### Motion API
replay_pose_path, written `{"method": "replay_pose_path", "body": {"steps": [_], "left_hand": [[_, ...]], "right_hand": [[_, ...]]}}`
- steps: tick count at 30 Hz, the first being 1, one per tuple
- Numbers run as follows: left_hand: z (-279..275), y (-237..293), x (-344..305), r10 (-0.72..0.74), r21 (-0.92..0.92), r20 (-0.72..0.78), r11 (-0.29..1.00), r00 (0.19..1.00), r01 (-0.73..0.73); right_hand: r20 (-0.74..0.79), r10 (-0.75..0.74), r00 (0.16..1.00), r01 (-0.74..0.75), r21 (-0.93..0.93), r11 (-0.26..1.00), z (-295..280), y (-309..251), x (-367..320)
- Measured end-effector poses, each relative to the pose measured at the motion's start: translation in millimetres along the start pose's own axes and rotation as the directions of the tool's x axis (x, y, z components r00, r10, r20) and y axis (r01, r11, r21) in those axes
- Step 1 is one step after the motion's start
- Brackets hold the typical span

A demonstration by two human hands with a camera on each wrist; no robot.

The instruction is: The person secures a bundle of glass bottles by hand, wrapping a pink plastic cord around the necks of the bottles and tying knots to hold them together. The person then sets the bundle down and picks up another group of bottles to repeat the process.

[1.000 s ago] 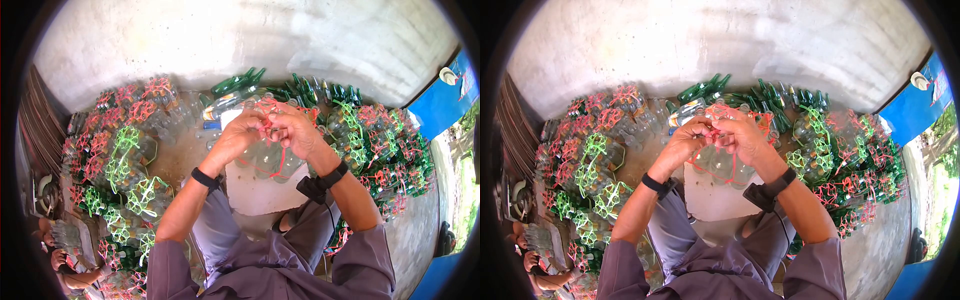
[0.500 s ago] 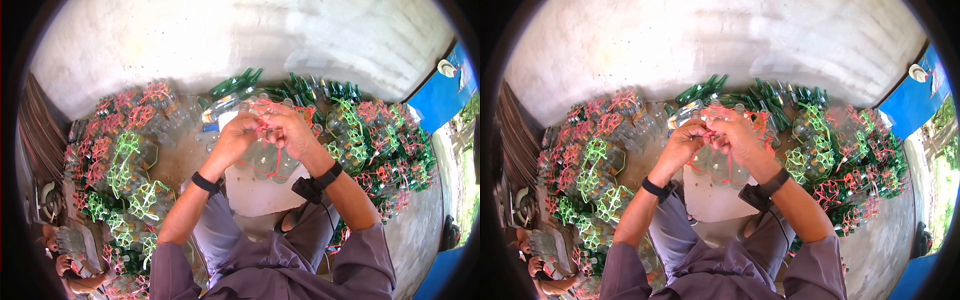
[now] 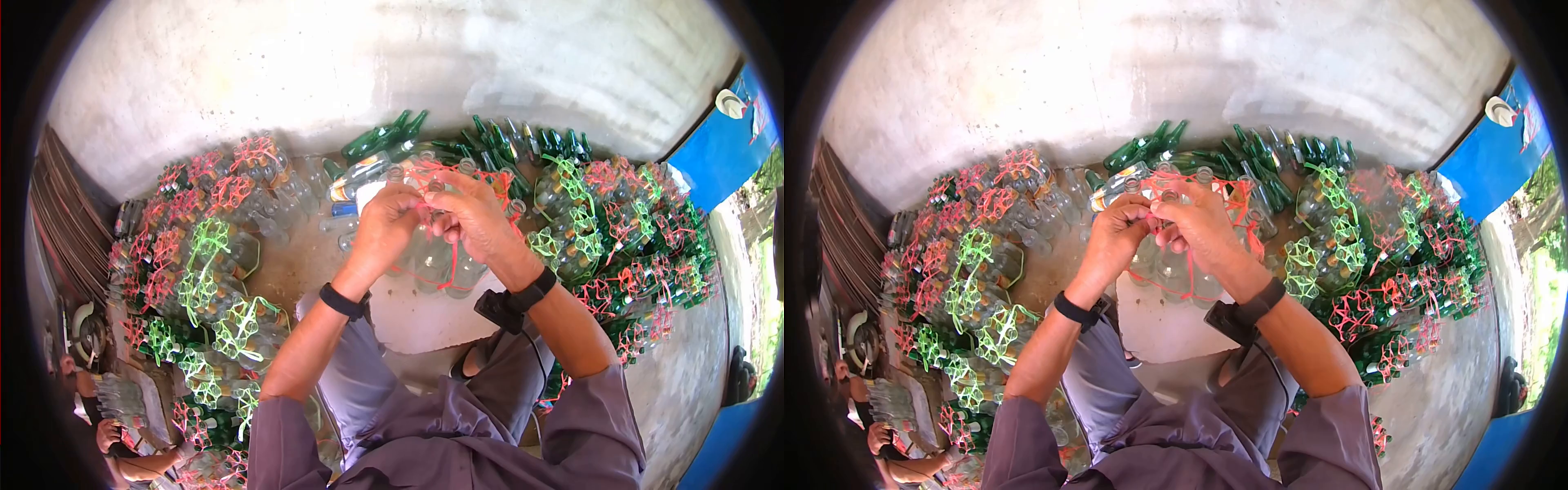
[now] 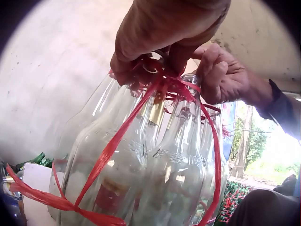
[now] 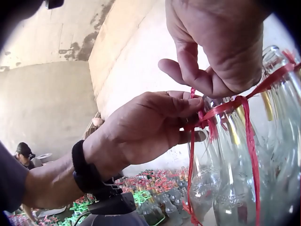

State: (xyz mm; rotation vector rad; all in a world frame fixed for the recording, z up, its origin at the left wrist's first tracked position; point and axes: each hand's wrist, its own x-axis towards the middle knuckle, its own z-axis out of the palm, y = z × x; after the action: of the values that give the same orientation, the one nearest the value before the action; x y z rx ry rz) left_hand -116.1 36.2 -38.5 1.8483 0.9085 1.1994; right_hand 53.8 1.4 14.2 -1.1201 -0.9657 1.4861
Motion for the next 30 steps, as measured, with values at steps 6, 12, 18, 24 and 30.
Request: {"method": "replay_pose_path", "body": {"steps": [6,12,18,24,30], "left_hand": [[4.8,1.4,-1.4,-0.041,-0.018,-0.038,0.999,0.998,0.040],[10.3,-1.0,-1.7,-0.034,-0.027,-0.101,0.999,0.994,0.031],[5.0,5.5,0.3,0.085,0.143,-0.088,0.987,0.993,-0.071],[-0.4,-15.4,3.1,-0.052,-0.078,0.014,0.996,0.999,0.053],[-6.1,-2.6,6.5,-0.051,-0.030,0.042,0.998,0.998,0.052]], "right_hand": [[-0.035,-0.045,0.998,0.042,-0.073,0.996,3.0,0.2,-2.7],[-0.026,-0.071,0.997,0.067,-0.147,0.987,1.2,2.9,-1.4],[-0.025,-0.092,0.995,0.088,-0.135,0.987,0.7,6.2,-2.5],[-0.080,-0.152,0.985,0.118,-0.329,0.937,7.1,6.2,-16.8],[-0.008,-0.679,0.734,0.320,-0.878,0.356,-0.4,29.9,-28.5]]}}
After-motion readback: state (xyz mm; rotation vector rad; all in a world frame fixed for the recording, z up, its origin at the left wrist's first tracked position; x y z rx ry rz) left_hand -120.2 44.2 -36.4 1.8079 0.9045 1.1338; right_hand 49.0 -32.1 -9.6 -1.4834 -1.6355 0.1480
